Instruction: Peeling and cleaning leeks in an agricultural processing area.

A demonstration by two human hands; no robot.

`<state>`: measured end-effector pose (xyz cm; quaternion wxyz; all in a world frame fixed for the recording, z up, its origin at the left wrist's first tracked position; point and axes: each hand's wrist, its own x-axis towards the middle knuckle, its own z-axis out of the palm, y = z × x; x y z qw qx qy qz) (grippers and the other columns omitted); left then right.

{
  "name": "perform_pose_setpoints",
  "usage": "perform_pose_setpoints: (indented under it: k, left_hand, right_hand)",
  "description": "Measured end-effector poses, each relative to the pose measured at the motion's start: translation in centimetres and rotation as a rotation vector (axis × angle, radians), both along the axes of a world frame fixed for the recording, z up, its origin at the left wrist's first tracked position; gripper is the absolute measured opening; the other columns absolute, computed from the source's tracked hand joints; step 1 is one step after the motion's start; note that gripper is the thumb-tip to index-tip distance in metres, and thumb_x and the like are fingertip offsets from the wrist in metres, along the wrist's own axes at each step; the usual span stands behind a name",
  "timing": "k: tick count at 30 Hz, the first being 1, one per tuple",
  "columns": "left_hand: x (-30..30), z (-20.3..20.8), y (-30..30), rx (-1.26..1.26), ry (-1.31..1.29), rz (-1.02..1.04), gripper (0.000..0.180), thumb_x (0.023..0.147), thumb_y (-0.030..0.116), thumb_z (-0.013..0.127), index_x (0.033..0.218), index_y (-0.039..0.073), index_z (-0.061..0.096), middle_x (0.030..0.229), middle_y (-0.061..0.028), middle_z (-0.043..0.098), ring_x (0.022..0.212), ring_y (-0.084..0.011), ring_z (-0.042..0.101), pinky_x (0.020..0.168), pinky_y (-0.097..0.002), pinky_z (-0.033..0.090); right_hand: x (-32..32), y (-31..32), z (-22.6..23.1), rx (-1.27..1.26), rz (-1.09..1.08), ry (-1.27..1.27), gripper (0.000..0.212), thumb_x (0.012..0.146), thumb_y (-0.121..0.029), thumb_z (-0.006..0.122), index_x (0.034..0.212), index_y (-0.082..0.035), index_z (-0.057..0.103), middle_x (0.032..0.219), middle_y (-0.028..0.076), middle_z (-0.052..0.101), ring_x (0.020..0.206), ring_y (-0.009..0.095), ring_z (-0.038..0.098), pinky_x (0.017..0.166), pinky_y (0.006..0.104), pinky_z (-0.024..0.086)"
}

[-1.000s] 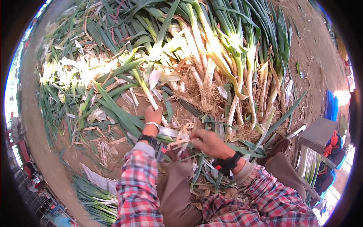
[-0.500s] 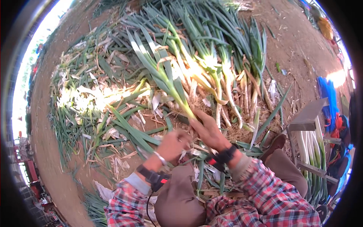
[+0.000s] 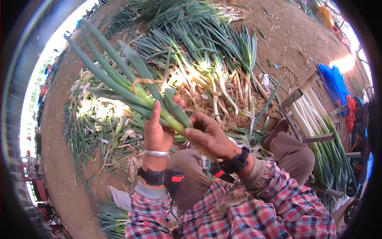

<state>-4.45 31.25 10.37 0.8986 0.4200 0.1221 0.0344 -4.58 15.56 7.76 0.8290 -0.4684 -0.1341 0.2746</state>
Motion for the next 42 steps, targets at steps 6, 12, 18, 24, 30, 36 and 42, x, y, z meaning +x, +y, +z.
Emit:
perform_pose_setpoints:
  k: [6, 12, 18, 24, 30, 36, 42]
  left_hand:
    - [-3.4, 1.3, 4.3, 0.123, 0.02, 0.15, 0.038, 0.098, 0.031, 0.049, 0.118, -0.002, 0.05, 0.104, -0.0122, 0.065, 0.089, -0.018, 0.065, 0.074, -0.0327, 0.056]
    - [-5.7, 5.8, 6.1, 0.201, -0.164, 0.175, 0.04, 0.096, 0.034, 0.052, 0.116, -0.001, 0.05, 0.104, -0.0136, 0.066, 0.074, -0.0146, 0.063, 0.063, -0.0298, 0.054]
    - [-7.9, 8.0, 3.9, 0.182, -0.254, 0.099, 0.044, 0.096, 0.037, 0.052, 0.122, 0.002, 0.048, 0.107, -0.0126, 0.065, 0.089, -0.0179, 0.066, 0.07, -0.0316, 0.055]
    - [-8.8, 5.0, -2.0, 0.301, -0.17, 0.387, 0.039, 0.097, 0.039, 0.049, 0.106, 0.002, 0.052, 0.088, -0.0062, 0.059, 0.078, -0.0137, 0.061, 0.062, -0.0255, 0.052]
    - [-7.7, 2.2, -3.0, 0.834, -0.195, 0.653, 0.045, 0.101, 0.038, 0.043, 0.085, -0.003, 0.054, 0.072, -0.0045, 0.053, 0.062, -0.0123, 0.048, 0.054, -0.029, 0.04]
    - [-11.2, -2.1, -6.3, 0.477, -0.04, 0.195, 0.031, 0.096, 0.03, 0.05, 0.09, 0.001, 0.059, 0.071, -0.0038, 0.06, 0.06, -0.0143, 0.058, 0.053, -0.0294, 0.047]
    - [-14.3, 2.7, 8.3, 2.162, 0.015, 0.117, 0.025, 0.082, 0.025, 0.071, 0.092, 0.005, 0.059, 0.059, -0.0095, 0.058, 0.05, -0.0217, 0.057, 0.049, -0.035, 0.048]
  right_hand:
    - [-4.4, -7.0, -0.3, -0.361, -0.138, -0.372, 0.017, 0.09, -0.014, 0.06, 0.095, -0.001, 0.051, 0.078, -0.002, 0.049, 0.072, 0.008, 0.044, 0.059, 0.0262, 0.038]
    - [-8.1, -20.0, -13.2, -1.588, 0.248, -0.591, 0.039, 0.072, -0.02, 0.071, 0.104, -0.001, 0.056, 0.102, 0.023, 0.06, 0.095, 0.042, 0.057, 0.082, 0.0455, 0.048]
    - [-9.1, -8.2, -0.8, -0.362, 0.073, -0.36, 0.039, 0.092, -0.021, 0.059, 0.123, 0.001, 0.052, 0.101, 0.012, 0.059, 0.096, 0.02, 0.058, 0.083, 0.0332, 0.047]
    - [-13.2, -3.3, 2.7, -0.215, 0.079, -0.286, 0.024, 0.095, -0.019, 0.056, 0.11, 0.0, 0.054, 0.084, 0.001, 0.056, 0.071, 0.012, 0.05, 0.062, 0.0267, 0.043]
    - [-14.2, -3.0, 1.7, -0.274, -0.219, -0.482, 0.022, 0.094, -0.018, 0.057, 0.104, 0.001, 0.055, 0.069, 0.009, 0.054, 0.065, 0.015, 0.048, 0.059, 0.033, 0.043]
    - [-12.9, -3.6, 3.4, -0.523, -0.401, -0.77, 0.016, 0.09, -0.013, 0.06, 0.095, 0.0, 0.052, 0.064, 0.009, 0.048, 0.056, 0.016, 0.047, 0.052, 0.0345, 0.038]
    - [-12.6, -7.9, 1.8, -0.589, -0.185, -0.783, 0.023, 0.09, -0.015, 0.06, 0.108, -0.001, 0.055, 0.069, 0.015, 0.055, 0.058, 0.026, 0.053, 0.054, 0.0358, 0.041]
